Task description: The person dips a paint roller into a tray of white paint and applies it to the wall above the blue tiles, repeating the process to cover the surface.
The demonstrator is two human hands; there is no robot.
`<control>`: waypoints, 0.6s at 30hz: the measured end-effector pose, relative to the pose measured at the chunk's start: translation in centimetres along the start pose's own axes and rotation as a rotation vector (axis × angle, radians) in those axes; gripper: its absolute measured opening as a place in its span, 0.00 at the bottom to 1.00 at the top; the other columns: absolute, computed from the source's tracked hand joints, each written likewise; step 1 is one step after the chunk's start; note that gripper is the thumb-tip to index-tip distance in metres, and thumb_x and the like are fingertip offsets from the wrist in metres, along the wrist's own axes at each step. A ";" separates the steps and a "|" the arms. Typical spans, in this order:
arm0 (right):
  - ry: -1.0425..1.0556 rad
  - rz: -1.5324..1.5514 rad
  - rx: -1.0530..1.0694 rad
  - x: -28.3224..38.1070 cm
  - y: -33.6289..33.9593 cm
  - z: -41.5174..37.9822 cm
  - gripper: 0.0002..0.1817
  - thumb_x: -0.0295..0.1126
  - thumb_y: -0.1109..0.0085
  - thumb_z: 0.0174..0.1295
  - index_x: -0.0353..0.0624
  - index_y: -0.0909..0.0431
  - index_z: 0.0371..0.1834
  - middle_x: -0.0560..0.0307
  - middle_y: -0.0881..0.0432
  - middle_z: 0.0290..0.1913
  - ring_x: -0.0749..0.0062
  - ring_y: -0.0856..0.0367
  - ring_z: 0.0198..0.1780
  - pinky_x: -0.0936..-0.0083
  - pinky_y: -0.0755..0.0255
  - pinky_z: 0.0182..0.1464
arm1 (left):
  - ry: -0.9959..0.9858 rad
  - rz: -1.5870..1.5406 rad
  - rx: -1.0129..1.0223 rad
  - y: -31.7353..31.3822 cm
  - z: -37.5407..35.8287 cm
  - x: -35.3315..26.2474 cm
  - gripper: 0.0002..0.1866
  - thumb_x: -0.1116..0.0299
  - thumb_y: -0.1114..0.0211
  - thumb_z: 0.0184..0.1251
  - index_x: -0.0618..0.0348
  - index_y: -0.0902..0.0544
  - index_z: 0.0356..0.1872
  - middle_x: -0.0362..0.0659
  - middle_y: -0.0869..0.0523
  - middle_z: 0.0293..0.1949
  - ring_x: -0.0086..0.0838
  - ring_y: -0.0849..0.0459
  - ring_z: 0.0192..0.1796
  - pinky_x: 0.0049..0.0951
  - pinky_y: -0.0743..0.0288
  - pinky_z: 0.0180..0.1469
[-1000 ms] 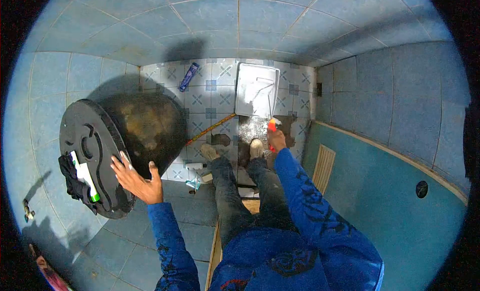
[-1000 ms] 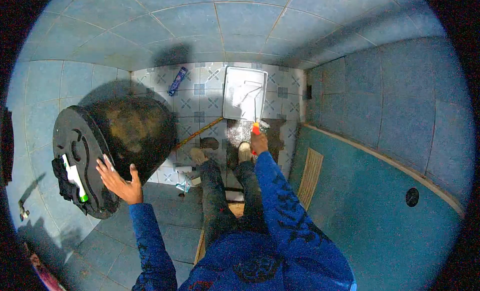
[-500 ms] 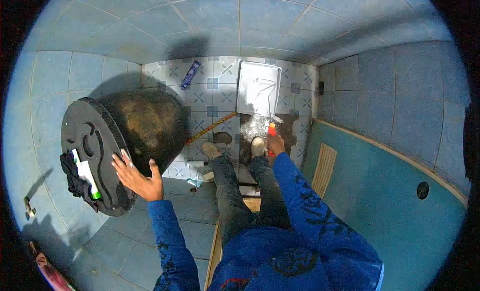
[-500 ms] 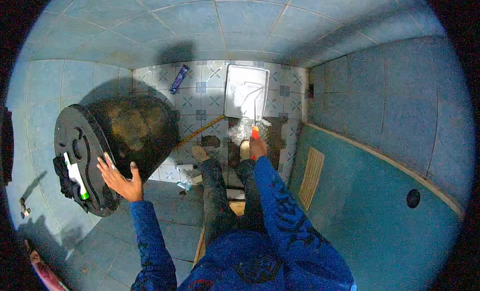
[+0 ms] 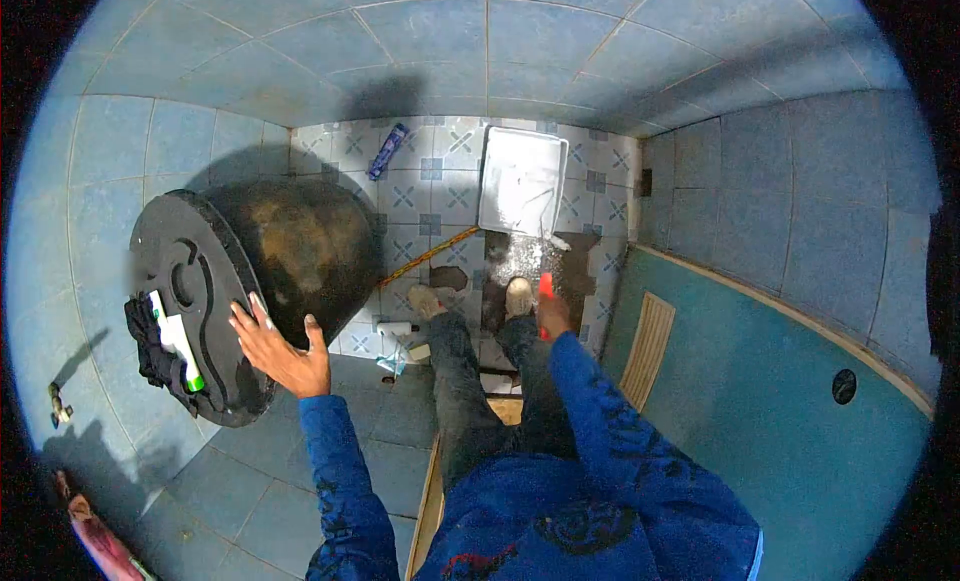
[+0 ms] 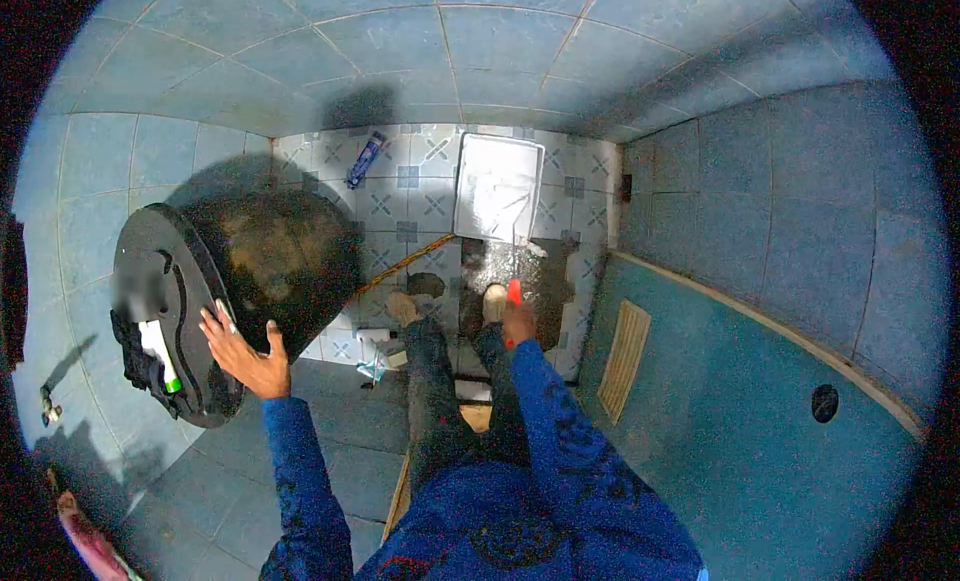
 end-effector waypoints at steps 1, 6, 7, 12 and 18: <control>0.000 0.003 0.003 -1.0 -0.9 2.2 0.26 0.49 0.54 0.73 0.36 0.15 0.33 0.39 0.16 0.30 0.43 0.16 0.40 0.50 0.25 0.43 | -0.004 0.007 0.003 -0.1 0.0 0.0 0.42 0.43 0.41 0.67 0.49 0.39 0.78 0.52 0.43 0.79 0.50 0.47 0.80 0.54 0.53 0.76; 0.538 -0.191 -0.181 -1.5 2.8 3.9 0.17 0.40 0.46 0.67 0.38 0.18 0.28 0.44 0.17 0.27 0.50 0.16 0.34 0.52 0.28 0.35 | 0.000 0.026 0.011 -0.1 -0.2 0.2 0.42 0.40 0.44 0.68 0.48 0.40 0.79 0.52 0.45 0.80 0.50 0.48 0.80 0.53 0.53 0.77; 0.507 -0.106 -0.151 0.6 6.0 0.8 0.16 0.39 0.45 0.66 0.40 0.18 0.27 0.45 0.17 0.26 0.54 0.15 0.33 0.53 0.28 0.34 | 0.005 0.013 0.018 0.1 -0.2 0.1 0.42 0.38 0.46 0.68 0.48 0.40 0.78 0.51 0.46 0.80 0.51 0.48 0.80 0.53 0.54 0.77; 0.451 0.040 0.063 -1.9 14.1 -8.9 0.18 0.48 0.48 0.73 0.44 0.19 0.40 0.58 0.21 0.25 0.65 0.21 0.28 0.62 0.31 0.28 | 0.054 -0.129 0.111 2.3 0.1 0.4 0.45 0.53 0.36 0.61 0.50 0.43 0.79 0.56 0.49 0.80 0.52 0.52 0.81 0.54 0.57 0.79; 0.622 -0.005 0.097 -0.2 24.6 -19.0 0.23 0.51 0.53 0.74 0.39 0.23 0.43 0.47 0.21 0.30 0.58 0.21 0.30 0.59 0.30 0.33 | 0.222 -0.451 0.003 6.8 0.9 1.5 0.50 0.67 0.29 0.51 0.56 0.42 0.78 0.56 0.46 0.79 0.54 0.51 0.81 0.54 0.57 0.79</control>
Point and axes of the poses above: each hand's wrist, its own z-axis towards the middle knuckle, its own y-axis out of the back of the hand, x = y × z, the point moved 1 cm from there along z, towards the middle knuckle
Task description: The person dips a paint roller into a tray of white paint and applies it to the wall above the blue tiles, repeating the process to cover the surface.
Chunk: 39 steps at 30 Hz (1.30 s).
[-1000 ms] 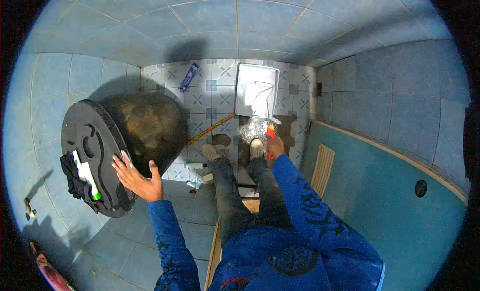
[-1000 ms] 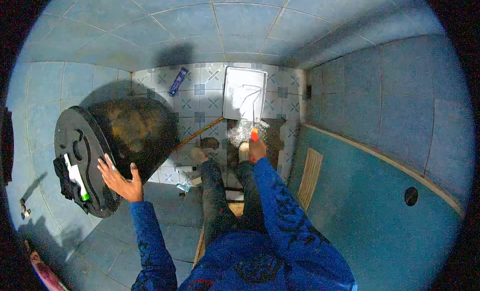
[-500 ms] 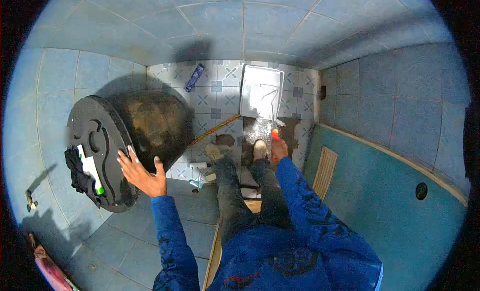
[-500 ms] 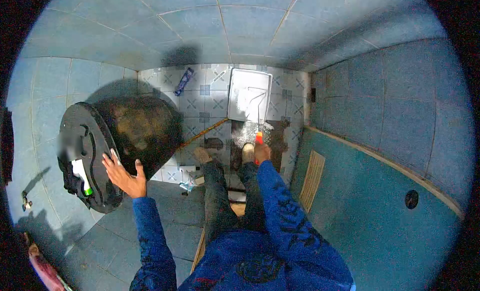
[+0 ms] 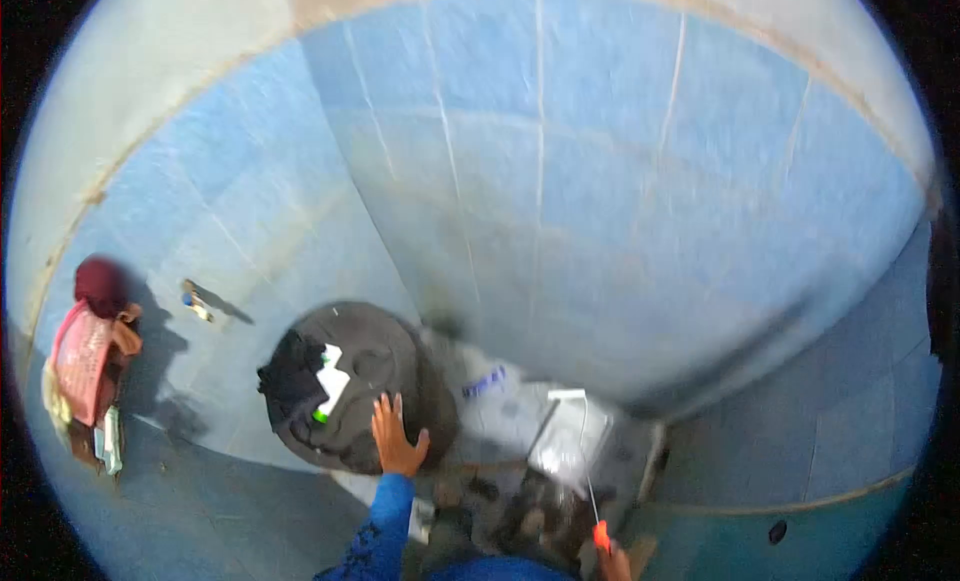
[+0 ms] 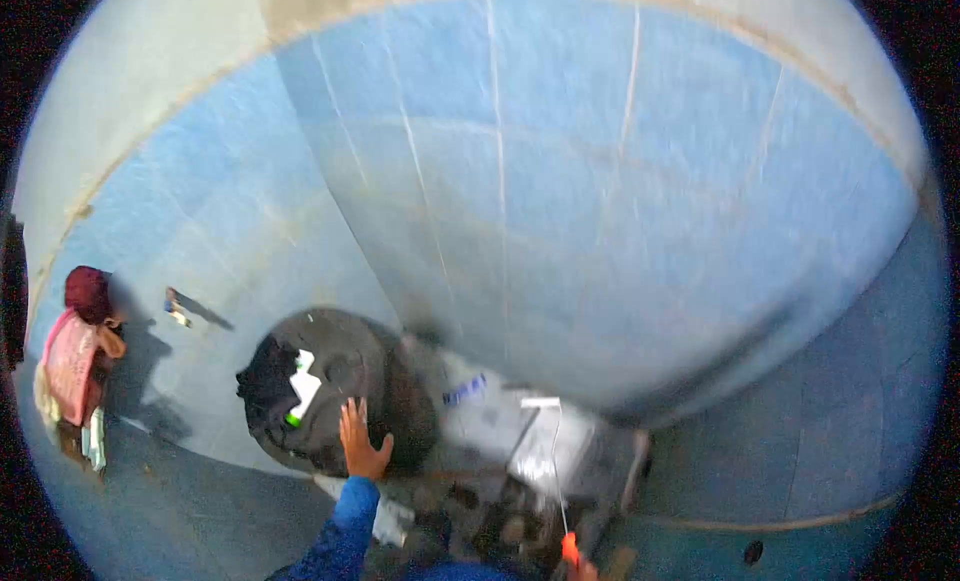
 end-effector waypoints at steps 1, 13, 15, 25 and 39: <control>0.022 -0.023 0.016 3.4 1.8 -1.1 0.24 0.53 0.54 0.74 0.39 0.24 0.46 0.44 0.20 0.33 0.55 0.20 0.33 0.58 0.30 0.36 | -0.014 -0.012 -0.063 1.2 1.2 0.4 0.50 0.67 0.29 0.51 0.56 0.42 0.78 0.56 0.46 0.79 0.54 0.51 0.81 0.54 0.57 0.79; 0.655 0.135 -0.378 36.4 0.5 0.7 0.30 0.57 0.59 0.75 0.42 0.25 0.61 0.41 0.16 0.45 0.44 0.18 0.46 0.56 0.28 0.47 | -0.333 0.144 -0.749 30.4 25.1 4.6 0.46 0.70 0.32 0.55 0.52 0.41 0.78 0.53 0.42 0.78 0.51 0.49 0.80 0.53 0.54 0.79; 0.765 0.323 -0.314 43.0 -1.0 1.9 0.21 0.49 0.55 0.76 0.42 0.28 0.54 0.51 0.21 0.33 0.62 0.21 0.32 0.66 0.29 0.34 | -0.359 0.183 -0.800 35.3 28.2 5.4 0.46 0.70 0.33 0.56 0.51 0.41 0.78 0.51 0.42 0.78 0.50 0.49 0.80 0.53 0.54 0.79; 0.811 0.730 -0.108 68.1 -8.3 6.4 0.18 0.46 0.52 0.76 0.42 0.32 0.52 0.61 0.26 0.25 0.80 0.29 0.19 0.78 0.35 0.21 | -0.419 0.494 -0.874 48.9 38.8 11.1 0.44 0.66 0.35 0.58 0.43 0.42 0.78 0.46 0.41 0.78 0.43 0.50 0.81 0.50 0.56 0.81; 0.927 0.743 -0.175 88.1 -14.0 13.8 0.18 0.49 0.54 0.77 0.43 0.33 0.43 0.61 0.28 0.21 0.78 0.29 0.16 0.76 0.35 0.16 | -0.357 0.706 -0.823 49.5 41.9 18.3 0.43 0.61 0.35 0.59 0.42 0.41 0.78 0.44 0.42 0.78 0.36 0.50 0.81 0.43 0.61 0.83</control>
Point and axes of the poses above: each hand's wrist, its own z-axis towards the middle knuckle, its own y-axis out of the back of the hand, x = y × z, the point moved 1 cm from there along z, towards the middle knuckle
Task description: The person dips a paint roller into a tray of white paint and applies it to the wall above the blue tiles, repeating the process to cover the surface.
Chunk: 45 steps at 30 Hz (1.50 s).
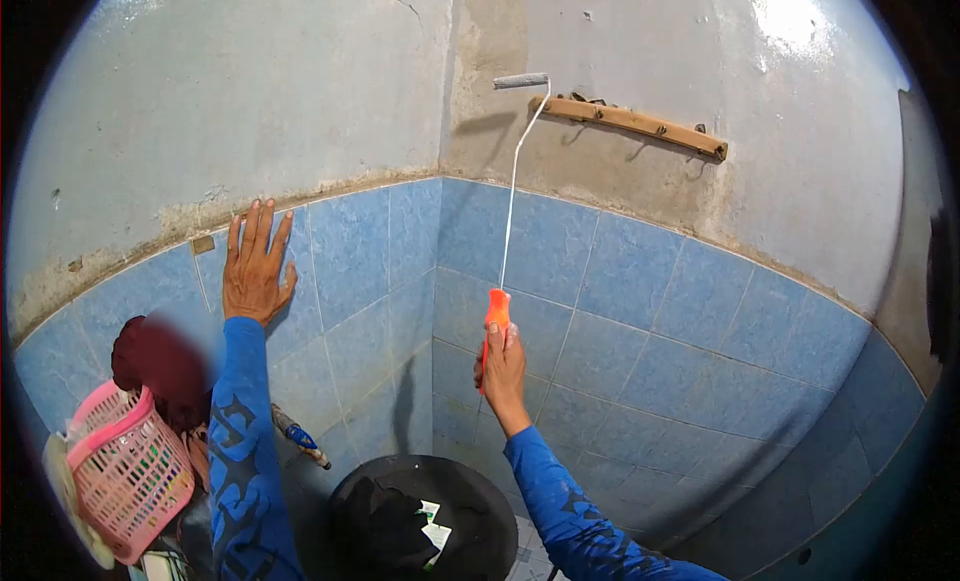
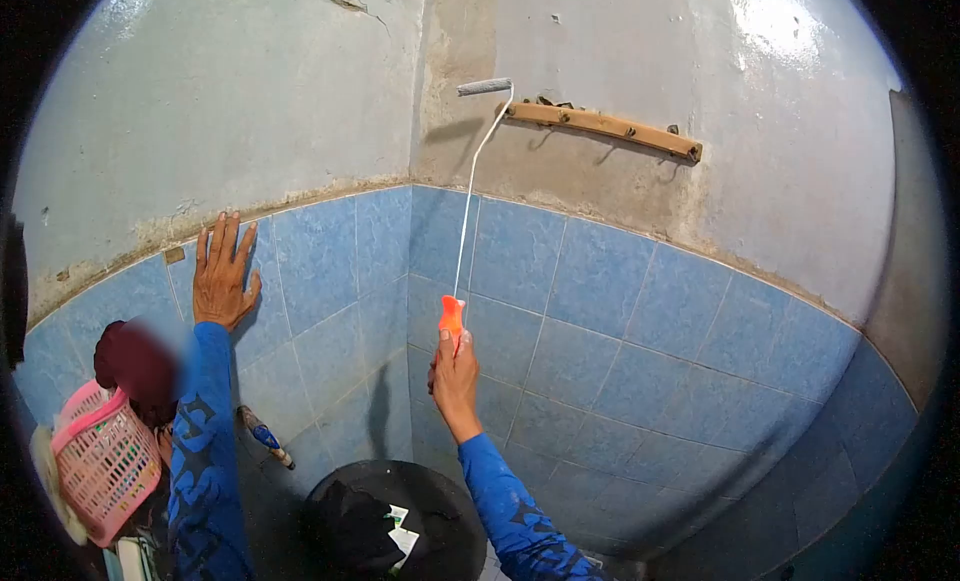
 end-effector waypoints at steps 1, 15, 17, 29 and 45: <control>0.033 -0.029 -0.014 -0.7 -0.6 0.7 0.18 0.48 0.54 0.77 0.43 0.33 0.43 0.61 0.28 0.21 0.78 0.28 0.17 0.75 0.35 0.16 | -0.001 0.015 -0.030 -0.3 0.0 -0.1 0.42 0.60 0.36 0.60 0.41 0.41 0.78 0.44 0.42 0.79 0.35 0.50 0.81 0.43 0.61 0.83; 0.111 -0.141 -0.127 -6.0 -3.5 5.4 0.19 0.47 0.54 0.77 0.40 0.32 0.39 0.57 0.27 0.20 0.73 0.27 0.17 0.70 0.33 0.19 | 0.007 0.053 -0.066 -1.3 0.0 -0.2 0.41 0.58 0.37 0.61 0.40 0.40 0.78 0.41 0.42 0.79 0.33 0.49 0.81 0.43 0.63 0.83; 0.098 -0.113 -0.126 -6.0 -3.6 5.6 0.19 0.47 0.54 0.77 0.39 0.32 0.39 0.57 0.27 0.20 0.72 0.26 0.17 0.69 0.33 0.19 | 0.015 0.056 -0.066 -1.2 0.0 -0.3 0.41 0.59 0.37 0.61 0.39 0.40 0.78 0.41 0.42 0.79 0.33 0.49 0.81 0.43 0.62 0.83; 0.084 -0.041 -0.143 -6.0 -5.5 9.9 0.19 0.47 0.53 0.77 0.43 0.32 0.36 0.60 0.28 0.19 0.76 0.28 0.16 0.74 0.35 0.17 | 0.000 0.042 -0.095 -1.5 -0.1 -0.2 0.39 0.60 0.35 0.60 0.41 0.35 0.75 0.41 0.41 0.78 0.33 0.48 0.81 0.44 0.62 0.83; 0.090 0.008 -0.084 -8.1 -6.0 10.1 0.20 0.52 0.57 0.77 0.45 0.30 0.41 0.62 0.29 0.20 0.78 0.30 0.15 0.76 0.38 0.14 | 0.018 0.002 -0.088 -1.8 -0.3 0.3 0.37 0.60 0.36 0.60 0.41 0.33 0.74 0.40 0.42 0.79 0.31 0.49 0.81 0.42 0.63 0.84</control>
Point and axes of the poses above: each hand's wrist, its own z-axis towards the middle knuckle, its own y-axis out of the back of the hand, x = y × z, the point moved 1 cm from there along z, towards the middle knuckle
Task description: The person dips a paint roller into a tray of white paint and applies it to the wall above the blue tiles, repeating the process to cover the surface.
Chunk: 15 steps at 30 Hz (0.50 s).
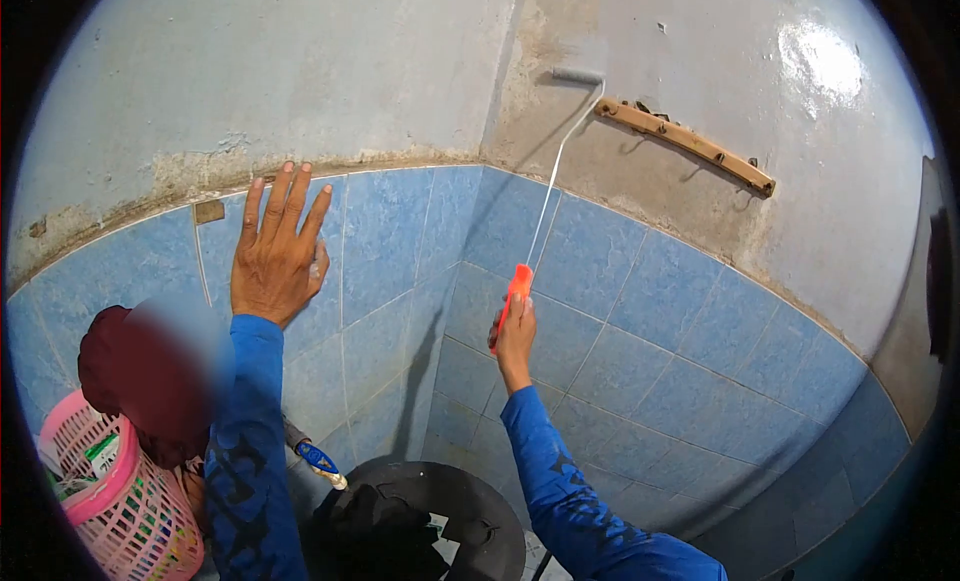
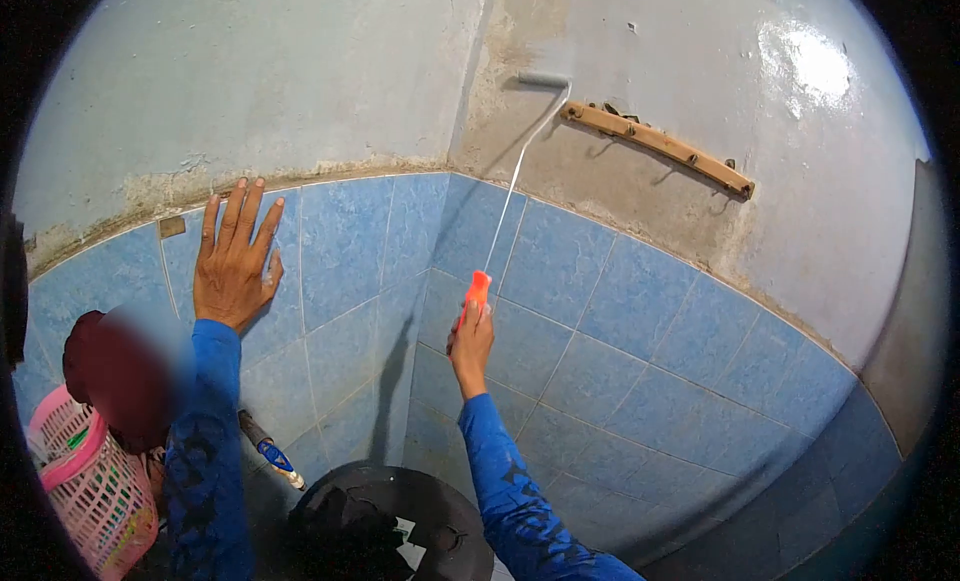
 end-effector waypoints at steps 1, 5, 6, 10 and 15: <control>-0.015 0.013 -0.017 -0.3 -0.1 -0.3 0.20 0.52 0.57 0.77 0.45 0.30 0.40 0.62 0.29 0.20 0.78 0.30 0.15 0.75 0.38 0.14 | -0.004 -0.006 0.000 -0.1 0.0 0.0 0.37 0.60 0.36 0.60 0.41 0.33 0.74 0.41 0.42 0.79 0.31 0.49 0.81 0.42 0.63 0.84; 0.013 -0.023 -0.048 1.2 -1.2 2.1 0.21 0.52 0.58 0.77 0.45 0.30 0.37 0.62 0.29 0.20 0.78 0.30 0.15 0.75 0.37 0.15 | -0.010 -0.011 -0.008 -0.4 -0.2 0.1 0.37 0.59 0.36 0.61 0.40 0.33 0.74 0.41 0.42 0.79 0.31 0.49 0.81 0.42 0.63 0.84; 0.036 -0.023 -0.045 2.2 -1.5 3.4 0.22 0.52 0.58 0.77 0.44 0.30 0.36 0.61 0.28 0.20 0.76 0.30 0.15 0.74 0.37 0.15 | -0.007 -0.012 -0.010 -0.4 -0.2 0.1 0.37 0.59 0.36 0.61 0.40 0.33 0.74 0.41 0.42 0.79 0.31 0.49 0.81 0.42 0.63 0.84; 0.124 -0.060 -0.040 6.0 -2.8 9.0 0.23 0.52 0.59 0.77 0.42 0.31 0.33 0.58 0.28 0.18 0.72 0.28 0.14 0.72 0.35 0.15 | -0.005 -0.013 -0.012 -0.3 -0.2 0.1 0.36 0.59 0.36 0.61 0.40 0.33 0.74 0.40 0.42 0.79 0.31 0.49 0.81 0.42 0.63 0.84; 0.208 -0.157 -0.050 10.3 -3.7 14.8 0.25 0.52 0.60 0.76 0.40 0.31 0.30 0.54 0.26 0.17 0.67 0.25 0.14 0.67 0.33 0.16 | -0.005 -0.018 0.004 0.0 -0.2 0.2 0.35 0.59 0.36 0.62 0.40 0.32 0.73 0.40 0.41 0.78 0.31 0.49 0.81 0.43 0.62 0.84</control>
Point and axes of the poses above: each hand's wrist, its own z-axis towards the middle knuckle, its own y-axis out of the back of the hand, x = y × z, the point moved 1 cm from there along z, towards the middle knuckle
